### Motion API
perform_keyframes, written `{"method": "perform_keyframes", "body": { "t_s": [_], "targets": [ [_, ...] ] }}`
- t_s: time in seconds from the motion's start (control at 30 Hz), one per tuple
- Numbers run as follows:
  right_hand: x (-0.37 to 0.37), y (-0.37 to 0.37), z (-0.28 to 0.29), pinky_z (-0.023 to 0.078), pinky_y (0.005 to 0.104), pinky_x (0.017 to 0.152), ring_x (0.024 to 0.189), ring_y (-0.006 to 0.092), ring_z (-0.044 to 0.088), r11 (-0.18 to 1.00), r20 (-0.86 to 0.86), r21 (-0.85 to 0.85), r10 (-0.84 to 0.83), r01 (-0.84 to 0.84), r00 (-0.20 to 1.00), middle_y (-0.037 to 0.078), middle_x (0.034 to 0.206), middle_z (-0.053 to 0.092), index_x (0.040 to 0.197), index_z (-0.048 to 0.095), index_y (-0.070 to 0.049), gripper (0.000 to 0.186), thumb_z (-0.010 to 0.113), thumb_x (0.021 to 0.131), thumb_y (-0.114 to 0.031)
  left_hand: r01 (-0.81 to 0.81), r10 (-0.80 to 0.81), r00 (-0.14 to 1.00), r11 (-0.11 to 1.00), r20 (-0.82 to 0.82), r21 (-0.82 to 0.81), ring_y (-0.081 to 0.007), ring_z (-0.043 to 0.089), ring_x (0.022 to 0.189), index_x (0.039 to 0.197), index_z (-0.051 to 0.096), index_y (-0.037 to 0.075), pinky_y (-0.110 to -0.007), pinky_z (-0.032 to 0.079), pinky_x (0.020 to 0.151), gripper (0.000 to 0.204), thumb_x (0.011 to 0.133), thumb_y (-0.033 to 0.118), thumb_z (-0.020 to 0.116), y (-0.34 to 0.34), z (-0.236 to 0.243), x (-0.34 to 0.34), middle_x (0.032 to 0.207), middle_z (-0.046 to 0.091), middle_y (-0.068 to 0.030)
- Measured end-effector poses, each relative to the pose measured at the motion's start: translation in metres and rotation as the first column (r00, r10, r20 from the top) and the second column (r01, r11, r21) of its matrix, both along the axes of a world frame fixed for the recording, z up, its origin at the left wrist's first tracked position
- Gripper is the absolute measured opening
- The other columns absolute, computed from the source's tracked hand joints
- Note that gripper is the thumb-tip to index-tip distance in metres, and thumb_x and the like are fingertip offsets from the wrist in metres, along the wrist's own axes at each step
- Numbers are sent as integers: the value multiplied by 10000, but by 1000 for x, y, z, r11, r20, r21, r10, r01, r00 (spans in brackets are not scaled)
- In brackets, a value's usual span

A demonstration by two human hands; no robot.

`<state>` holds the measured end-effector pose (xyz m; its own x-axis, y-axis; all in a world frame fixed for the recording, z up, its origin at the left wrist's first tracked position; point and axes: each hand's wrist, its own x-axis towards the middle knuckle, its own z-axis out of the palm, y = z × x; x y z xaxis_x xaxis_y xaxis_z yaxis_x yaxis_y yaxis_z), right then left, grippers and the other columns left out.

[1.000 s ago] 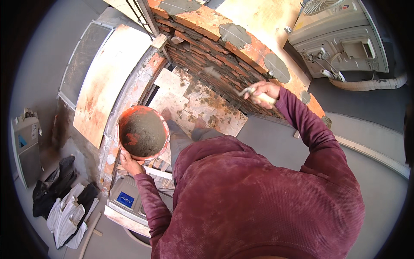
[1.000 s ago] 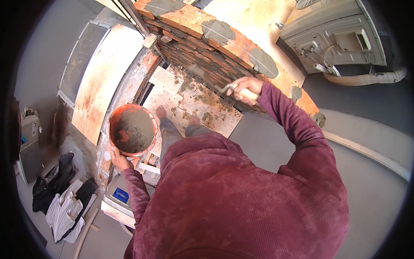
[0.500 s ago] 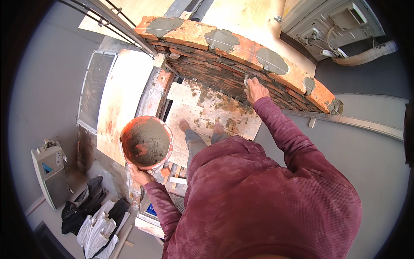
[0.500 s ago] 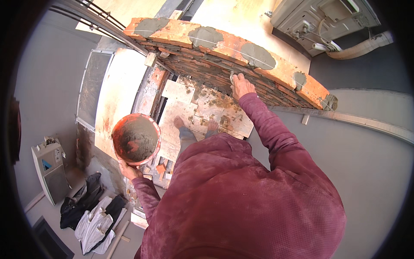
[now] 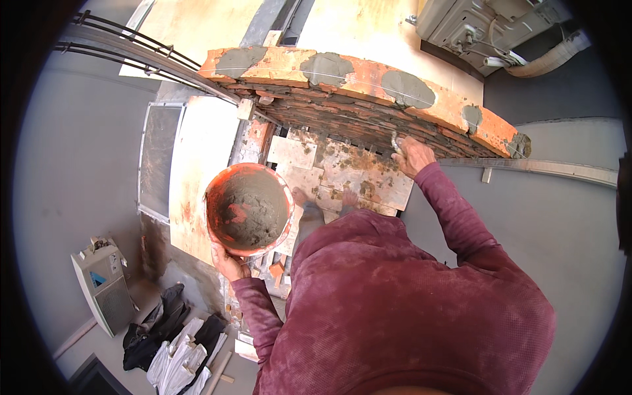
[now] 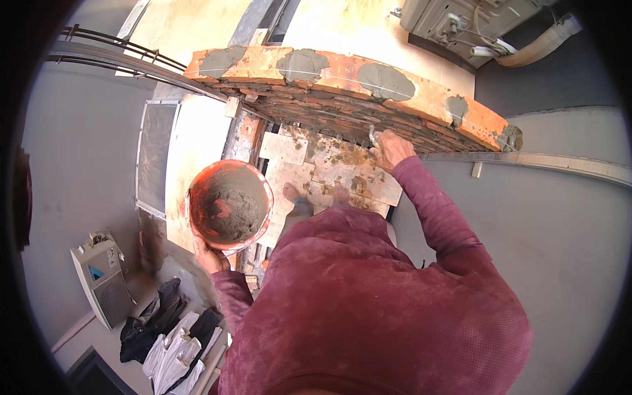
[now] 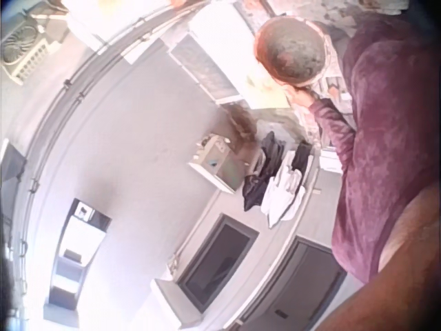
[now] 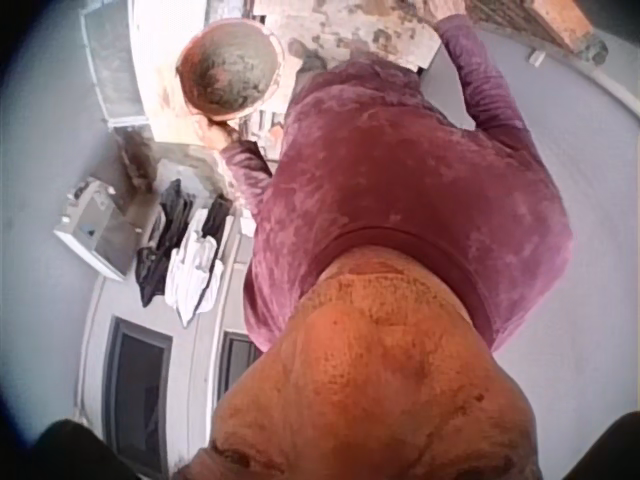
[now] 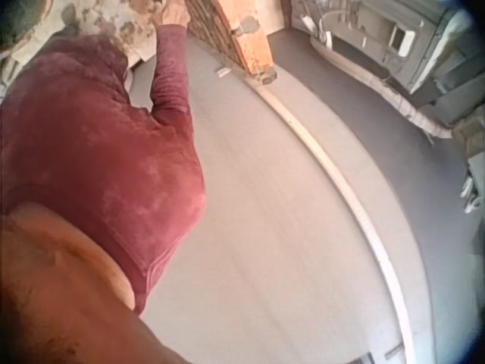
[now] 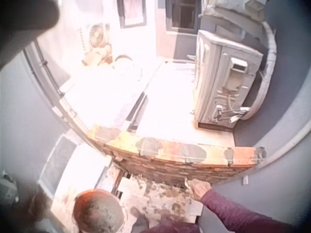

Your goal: The person builds a brick wall by applying mortar with a trowel, placing bricks onto the mortar bed, and using a hammer to tap the bricks into alignment.

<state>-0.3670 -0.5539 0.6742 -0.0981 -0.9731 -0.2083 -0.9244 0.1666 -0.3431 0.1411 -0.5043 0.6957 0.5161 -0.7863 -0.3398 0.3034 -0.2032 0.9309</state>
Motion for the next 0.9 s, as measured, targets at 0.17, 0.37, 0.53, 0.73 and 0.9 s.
{"method": "perform_keyframes", "body": {
  "t_s": [0.17, 0.37, 0.53, 0.73, 0.9],
  "targets": [
    [26, -29, 52, 491, 470, 743, 890, 392, 609, 999, -6, 31, 44, -44, 999, 197, 971, 600, 1009, 568, -17, 302, 651, 835, -250, -36, 40, 997, 997, -60, 65, -206, 569, 1087, 1301, 493, 3, -343, 477, 931, 402, 1002, 273, 494, -12, -16, 37, 1234, 568, -110],
    [7, -83, 168, 473, 447, 711, 818, 383, 595, 958, 25, -279, 76, -66, 997, 177, 883, 583, 1030, 548, -5, 304, 643, 838, -220, 14, -10, 1000, 973, -17, 231, -245, 579, 1083, 1293, 504, 35, -377, 514, 886, 428, 979, 323, 528, -43, -55, 82, 1250, 557, -113],
    [-34, -241, 167, 482, 399, 717, 809, 305, 604, 984, -114, 111, 153, -141, 982, 151, 833, 568, 1104, 487, 21, 356, 636, 819, -131, -33, -9, 996, 898, 93, 438, -257, 600, 1029, 1208, 562, 39, -384, 490, 901, 391, 926, 309, 570, -86, -137, 137, 1170, 607, -96],
    [-83, -351, 150, 485, 298, 386, 480, 137, 566, 609, 294, 792, -419, 26, 859, 52, 692, 570, 1128, 556, -8, 311, 504, 877, -184, -36, -8, 998, 785, 67, 619, -292, 586, 1065, 1272, 526, 76, -448, 510, 856, 488, 893, 374, 603, -137, -155, 179, 1236, 565, -123],
    [-80, -378, 65, 507, 377, 468, 499, 178, 562, 159, -36, 979, -469, 124, 882, 71, 677, 584, 977, 639, -74, 243, 525, 903, -275, 37, -66, 998, 722, 16, 691, -291, 558, 1122, 1349, 463, 106, -486, 504, 852, 683, 851, 545, 624, -179, -153, 199, 1275, 550, -117]
  ]
}}
